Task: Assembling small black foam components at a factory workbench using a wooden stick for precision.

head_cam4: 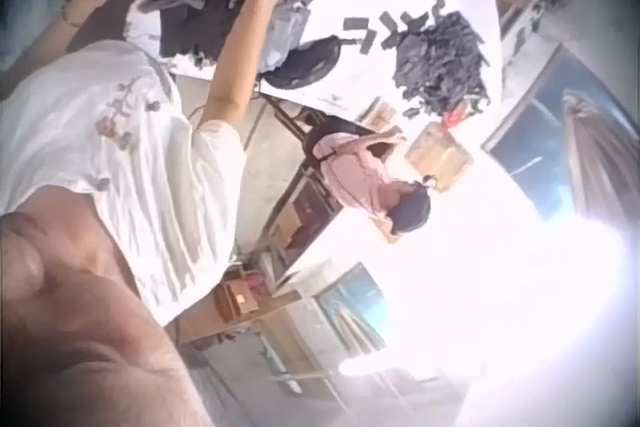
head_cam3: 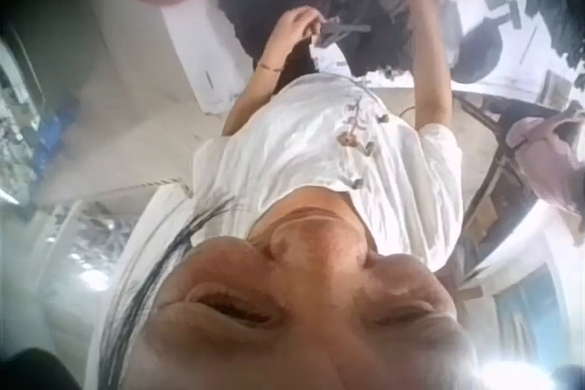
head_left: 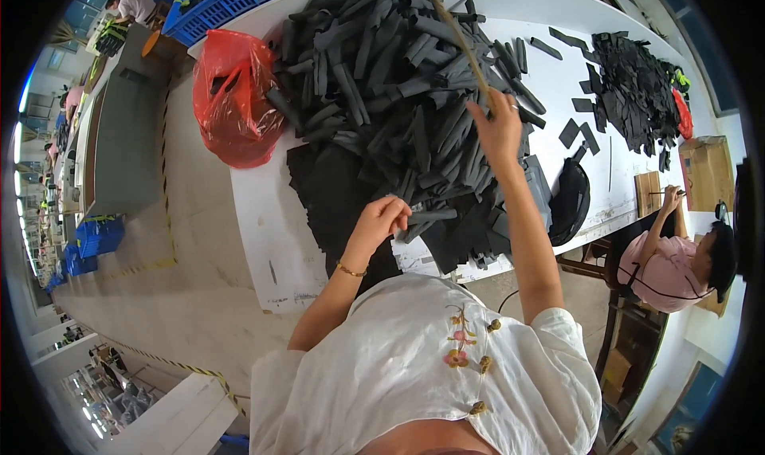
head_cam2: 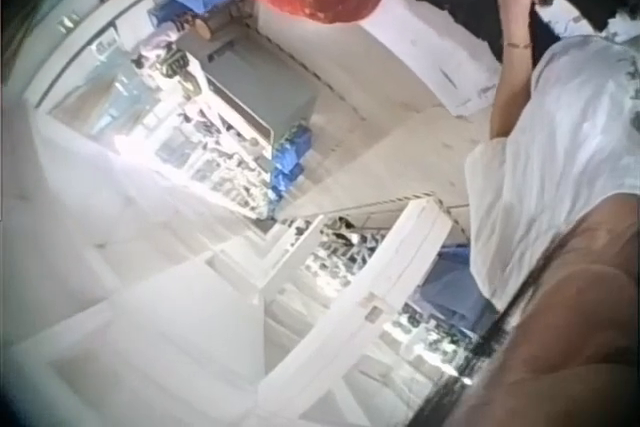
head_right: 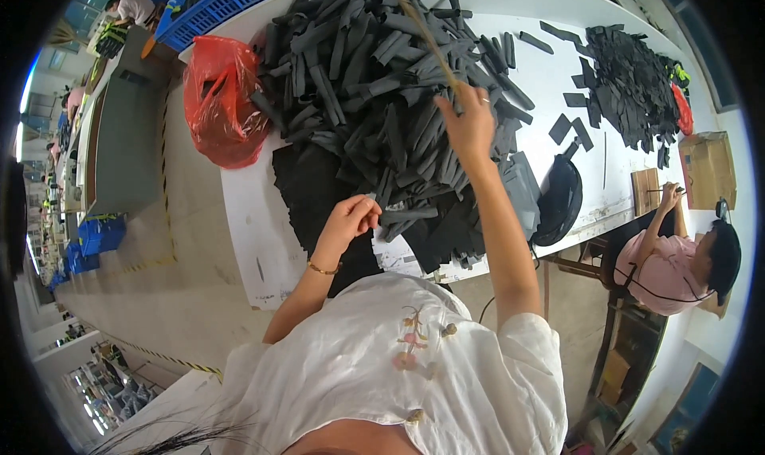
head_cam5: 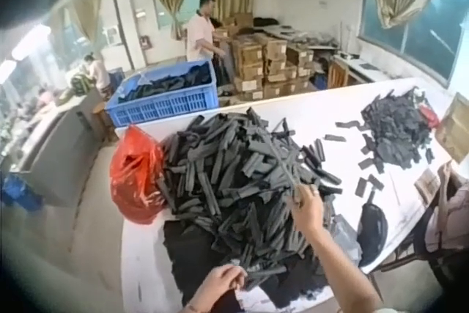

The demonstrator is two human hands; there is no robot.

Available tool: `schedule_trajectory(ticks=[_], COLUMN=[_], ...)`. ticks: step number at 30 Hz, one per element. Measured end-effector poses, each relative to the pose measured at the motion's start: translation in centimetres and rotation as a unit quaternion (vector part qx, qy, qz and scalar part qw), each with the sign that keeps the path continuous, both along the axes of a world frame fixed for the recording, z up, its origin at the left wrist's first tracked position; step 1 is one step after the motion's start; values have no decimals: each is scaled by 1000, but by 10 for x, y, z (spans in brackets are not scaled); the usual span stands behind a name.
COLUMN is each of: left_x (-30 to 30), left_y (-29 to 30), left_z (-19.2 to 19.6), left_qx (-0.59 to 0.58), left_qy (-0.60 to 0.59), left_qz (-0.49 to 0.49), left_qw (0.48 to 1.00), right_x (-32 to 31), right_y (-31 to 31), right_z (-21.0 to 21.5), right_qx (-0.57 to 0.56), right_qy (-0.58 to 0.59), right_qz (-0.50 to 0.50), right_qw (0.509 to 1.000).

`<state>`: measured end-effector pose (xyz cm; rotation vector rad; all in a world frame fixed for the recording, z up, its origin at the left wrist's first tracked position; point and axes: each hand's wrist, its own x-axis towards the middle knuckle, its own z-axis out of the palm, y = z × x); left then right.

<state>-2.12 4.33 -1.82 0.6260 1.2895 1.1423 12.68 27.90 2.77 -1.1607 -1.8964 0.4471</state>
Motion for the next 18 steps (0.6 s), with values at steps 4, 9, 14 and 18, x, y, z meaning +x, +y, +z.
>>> schedule_trajectory(ticks=[4, 9, 14, 18], left_x=[-8, -19, -16, -8], left_y=[17, 38, 68, 74], left_z=[5, 22, 22, 44], left_qx=[-2, 16, 76, 80], left_qy=[6, -47, -214, -192], left_qz=[41, 133, 174, 144], left_qw=[999, 990, 958, 968], right_x=[-44, -44, -20, -1], right_y=[14, -11, -87, -97], right_z=[2, 2, 19, 12], right_qx=[-25, -108, -155, -278], right_qy=[26, 109, 67, 133], right_qz=[64, 194, 311, 226], right_qw=[997, 969, 935, 924])
